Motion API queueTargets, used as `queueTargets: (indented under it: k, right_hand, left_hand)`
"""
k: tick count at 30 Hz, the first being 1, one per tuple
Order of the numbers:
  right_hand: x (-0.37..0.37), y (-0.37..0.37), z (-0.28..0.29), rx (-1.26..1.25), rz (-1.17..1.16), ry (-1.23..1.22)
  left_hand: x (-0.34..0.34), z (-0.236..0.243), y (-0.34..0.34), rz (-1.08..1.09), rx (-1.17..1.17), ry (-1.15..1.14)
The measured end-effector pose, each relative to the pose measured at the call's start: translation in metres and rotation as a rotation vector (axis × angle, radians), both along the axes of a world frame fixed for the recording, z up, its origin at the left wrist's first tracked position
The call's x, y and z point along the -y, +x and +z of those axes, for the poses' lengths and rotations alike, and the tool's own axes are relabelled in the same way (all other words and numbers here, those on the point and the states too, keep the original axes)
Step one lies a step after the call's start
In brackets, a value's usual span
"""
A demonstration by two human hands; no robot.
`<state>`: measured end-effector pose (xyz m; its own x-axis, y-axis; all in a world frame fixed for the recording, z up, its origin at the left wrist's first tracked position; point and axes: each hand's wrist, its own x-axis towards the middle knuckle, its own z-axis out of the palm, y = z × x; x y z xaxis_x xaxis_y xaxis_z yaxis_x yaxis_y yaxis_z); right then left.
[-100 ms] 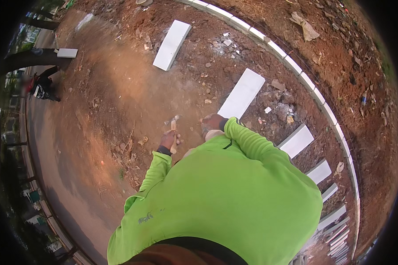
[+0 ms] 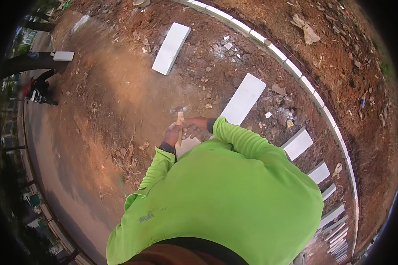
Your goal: The person spreads mortar along a concrete base using a trowel. The person then applies mortar to the side of a curb block, places it onto the mortar bed, and uses a hammer to adjust its position and a trowel to fill the joints.
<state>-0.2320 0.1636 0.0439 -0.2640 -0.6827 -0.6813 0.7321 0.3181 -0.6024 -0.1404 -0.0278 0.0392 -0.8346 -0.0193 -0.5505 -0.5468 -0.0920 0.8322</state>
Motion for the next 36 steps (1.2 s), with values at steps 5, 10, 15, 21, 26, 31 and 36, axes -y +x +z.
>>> queueTargets:
  k: [5,10,15,21,26,31,36]
  right_hand:
    - [0.036,-0.09,-0.027,0.335,-0.589,-0.12]
    - [-0.008,-0.243,-0.113,0.345,-0.949,0.174]
    - [-0.088,-0.362,-0.189,0.108,-1.132,0.489]
    - [-0.097,-0.514,-0.082,-0.1,-1.025,0.63]
    - [-0.086,-0.672,-0.074,-0.433,-0.759,0.867]
    - [0.0,-0.881,-0.019,-0.804,-0.289,0.819]
    - [0.096,-1.066,-0.1,-0.443,0.055,0.719]
  left_hand:
    - [0.016,0.05,-0.095,-0.188,0.02,0.235]
    - [0.124,-0.049,-0.18,0.002,0.024,0.013]
    - [0.246,-0.139,-0.319,-0.107,-0.114,-0.325]
    - [0.296,-0.07,-0.528,0.081,-0.169,-0.19]
    - [0.302,-0.069,-0.666,0.145,-0.208,-0.096]
    - [0.29,-0.124,-0.716,0.27,-0.066,-0.158]
    - [0.211,-0.16,-0.734,0.867,0.335,0.149]
